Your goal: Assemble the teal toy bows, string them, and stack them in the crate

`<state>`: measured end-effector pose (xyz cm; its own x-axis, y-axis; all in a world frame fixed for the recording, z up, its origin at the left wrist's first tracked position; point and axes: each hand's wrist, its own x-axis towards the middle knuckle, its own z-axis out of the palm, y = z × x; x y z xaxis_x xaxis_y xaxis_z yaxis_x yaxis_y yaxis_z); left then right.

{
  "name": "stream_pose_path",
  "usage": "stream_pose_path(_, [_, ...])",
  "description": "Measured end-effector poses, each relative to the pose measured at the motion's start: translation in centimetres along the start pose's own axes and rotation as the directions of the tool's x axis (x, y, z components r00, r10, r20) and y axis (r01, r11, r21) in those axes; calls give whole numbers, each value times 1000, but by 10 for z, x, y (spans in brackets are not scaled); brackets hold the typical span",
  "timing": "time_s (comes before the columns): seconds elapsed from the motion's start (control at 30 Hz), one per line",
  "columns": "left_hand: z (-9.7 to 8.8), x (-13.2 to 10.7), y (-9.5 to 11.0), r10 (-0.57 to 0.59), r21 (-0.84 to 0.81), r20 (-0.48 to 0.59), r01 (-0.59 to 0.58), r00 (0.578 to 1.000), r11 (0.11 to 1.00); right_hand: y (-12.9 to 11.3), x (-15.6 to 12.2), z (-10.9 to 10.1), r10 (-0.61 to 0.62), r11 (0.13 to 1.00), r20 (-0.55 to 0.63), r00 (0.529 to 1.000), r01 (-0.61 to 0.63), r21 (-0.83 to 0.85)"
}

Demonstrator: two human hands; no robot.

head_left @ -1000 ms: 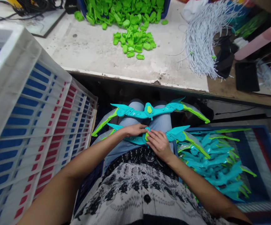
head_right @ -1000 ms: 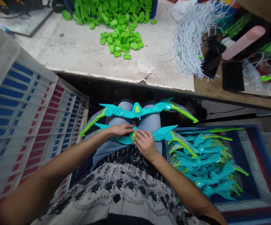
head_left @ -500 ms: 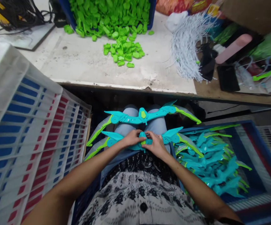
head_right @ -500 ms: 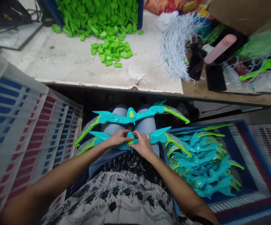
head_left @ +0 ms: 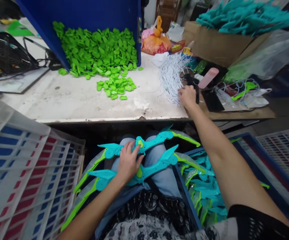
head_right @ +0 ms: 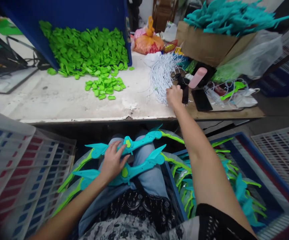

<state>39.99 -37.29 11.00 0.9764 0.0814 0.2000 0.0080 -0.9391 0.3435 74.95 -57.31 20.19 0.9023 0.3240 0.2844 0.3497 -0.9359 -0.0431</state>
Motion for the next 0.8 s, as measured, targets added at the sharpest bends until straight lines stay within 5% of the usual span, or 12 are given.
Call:
stream_pose_path(0.2, [31, 11, -11, -35, 60, 95, 29, 995, 998, -25, 32, 3, 106, 994, 106, 989, -102, -46])
stream_pose_path(0.43, [23, 10, -20, -4, 13, 118, 3, 993, 1000, -7, 46, -16, 229, 949, 256, 939, -274, 154])
stream_pose_path(0.63, [16, 11, -30, 3, 53, 150, -11, 989, 999, 13, 21, -22, 251, 723, 420, 872, -458, 517])
stream_pose_path(0.8, [12, 13, -35, 37, 72, 188, -52, 981, 996, 22, 2, -30, 277, 606, 458, 845, -524, 599])
